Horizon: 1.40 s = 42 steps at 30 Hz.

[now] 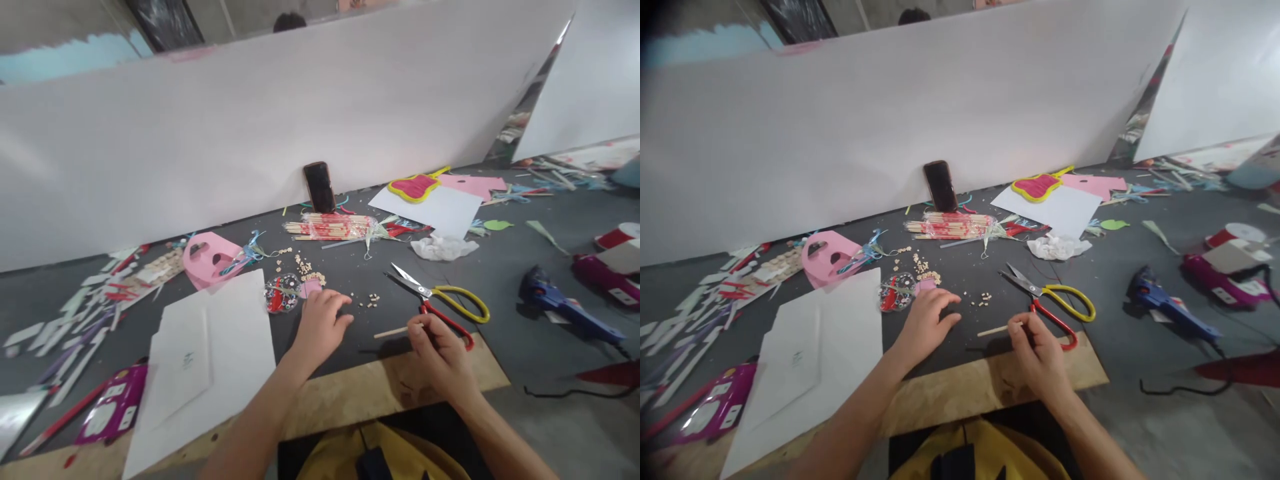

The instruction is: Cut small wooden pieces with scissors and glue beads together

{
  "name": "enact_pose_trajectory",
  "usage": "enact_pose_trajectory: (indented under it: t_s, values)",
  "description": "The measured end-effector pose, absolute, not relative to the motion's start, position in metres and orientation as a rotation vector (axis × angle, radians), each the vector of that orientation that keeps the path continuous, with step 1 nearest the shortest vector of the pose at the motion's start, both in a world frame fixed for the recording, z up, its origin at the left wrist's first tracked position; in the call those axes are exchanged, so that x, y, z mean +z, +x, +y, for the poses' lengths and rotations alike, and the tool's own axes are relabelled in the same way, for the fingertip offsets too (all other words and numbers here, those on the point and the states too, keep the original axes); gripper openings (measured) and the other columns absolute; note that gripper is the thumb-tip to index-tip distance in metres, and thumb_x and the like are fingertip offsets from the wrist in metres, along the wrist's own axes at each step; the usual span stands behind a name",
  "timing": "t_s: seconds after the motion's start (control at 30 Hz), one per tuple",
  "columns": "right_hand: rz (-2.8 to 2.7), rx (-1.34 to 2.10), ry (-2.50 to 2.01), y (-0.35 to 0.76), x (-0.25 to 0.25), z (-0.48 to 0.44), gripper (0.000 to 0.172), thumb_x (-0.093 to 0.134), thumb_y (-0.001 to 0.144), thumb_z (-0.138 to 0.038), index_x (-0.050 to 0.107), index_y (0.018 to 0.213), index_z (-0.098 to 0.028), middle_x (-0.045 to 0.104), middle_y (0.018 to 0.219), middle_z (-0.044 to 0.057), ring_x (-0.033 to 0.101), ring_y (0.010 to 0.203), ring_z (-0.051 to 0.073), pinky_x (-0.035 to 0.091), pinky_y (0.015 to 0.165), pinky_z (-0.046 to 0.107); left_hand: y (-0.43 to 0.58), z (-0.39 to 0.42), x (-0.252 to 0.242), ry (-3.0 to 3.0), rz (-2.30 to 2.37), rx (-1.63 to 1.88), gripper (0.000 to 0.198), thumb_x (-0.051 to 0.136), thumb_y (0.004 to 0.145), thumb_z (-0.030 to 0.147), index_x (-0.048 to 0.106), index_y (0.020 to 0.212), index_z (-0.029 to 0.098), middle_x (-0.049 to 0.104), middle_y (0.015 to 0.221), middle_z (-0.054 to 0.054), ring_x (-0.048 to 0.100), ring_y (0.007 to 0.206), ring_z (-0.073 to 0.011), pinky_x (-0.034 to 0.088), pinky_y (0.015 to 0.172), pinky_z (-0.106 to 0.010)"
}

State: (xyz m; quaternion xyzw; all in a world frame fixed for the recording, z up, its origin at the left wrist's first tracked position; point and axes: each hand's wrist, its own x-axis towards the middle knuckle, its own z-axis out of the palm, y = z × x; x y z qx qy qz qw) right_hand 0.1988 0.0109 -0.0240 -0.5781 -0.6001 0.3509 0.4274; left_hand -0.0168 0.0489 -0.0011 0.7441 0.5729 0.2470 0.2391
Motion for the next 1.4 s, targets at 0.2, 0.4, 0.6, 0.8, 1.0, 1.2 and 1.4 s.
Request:
enact_pose_trajectory:
  t_s: [0.2,0.4,0.6,0.8,1.0,1.2,1.4]
  values:
    - [-1.665,0.92,-1.377,0.198,-0.021,0.006,0.02,0.047,0.089,-0.036,0.058,0.082,-0.021,0.058,0.068,-0.001,0.053,0.061,0.013,0.043,0.056,0.023,0.013,0.037,-0.001,2.032,1.282,0.686,0.022,0.048,0.089,0.019,0.062,0.105,0.022,0.064,0.108,-0.005,0.059,0.097,-0.0171,0.046,0.086,-0.03]
    - [-1.759,0.918,-1.319,0.197,-0.024,0.007,0.02,0.043,0.091,-0.033,0.057,0.083,-0.021,0.062,0.071,0.001,0.057,0.064,0.014,0.044,0.059,0.025,0.008,0.056,-0.02,2.239,1.657,0.615,0.012,0.055,0.085,0.018,0.066,0.091,0.019,0.066,0.095,-0.006,0.056,0.095,-0.0224,0.042,0.087,-0.036]
    - [-1.797,0.893,-1.267,0.201,-0.032,0.007,0.021,0.043,0.092,-0.03,0.058,0.082,-0.02,0.064,0.075,0.003,0.059,0.068,0.015,0.046,0.062,0.025,0.012,0.073,-0.034,2.369,1.63,0.44,0.015,0.053,0.087,0.02,0.067,0.083,0.02,0.066,0.088,-0.005,0.056,0.085,-0.021,0.042,0.079,-0.034]
    - [-1.825,0.897,-1.253,0.201,-0.032,0.009,0.019,0.044,0.092,-0.029,0.058,0.081,-0.021,0.065,0.076,0.001,0.061,0.07,0.014,0.046,0.062,0.023,0.013,0.075,-0.031,2.349,1.645,0.463,0.018,0.051,0.088,0.021,0.069,0.084,0.02,0.068,0.088,-0.005,0.057,0.085,-0.0212,0.042,0.079,-0.034]
    - [-1.845,0.889,-1.237,0.201,-0.036,0.007,0.016,0.045,0.092,-0.027,0.059,0.085,-0.021,0.065,0.079,0.001,0.061,0.073,0.014,0.046,0.065,0.024,0.015,0.042,-0.011,1.999,1.545,0.688,0.018,0.049,0.086,0.014,0.066,0.091,0.019,0.067,0.095,-0.005,0.061,0.091,-0.0172,0.045,0.084,-0.029]
    - [-1.939,0.817,-1.062,0.193,-0.023,0.002,0.02,0.04,0.093,-0.022,0.06,0.092,-0.021,0.065,0.081,0.003,0.06,0.074,0.014,0.048,0.066,0.025,0.025,-0.001,-0.004,1.59,1.228,0.66,0.03,0.046,0.09,0.031,0.063,0.113,0.022,0.07,0.096,-0.004,0.063,0.083,-0.0163,0.047,0.078,-0.026]
    - [-1.999,0.083,-1.442,0.234,-0.024,0.028,0.024,0.047,0.091,-0.03,0.06,0.107,-0.017,0.063,0.099,0.012,0.055,0.096,0.027,0.046,0.084,0.043,0.009,-0.003,-0.013,1.246,1.344,0.774,0.03,0.051,0.086,0.037,0.068,0.098,0.016,0.065,0.073,-0.003,0.055,0.053,-0.0102,0.043,0.057,-0.024]
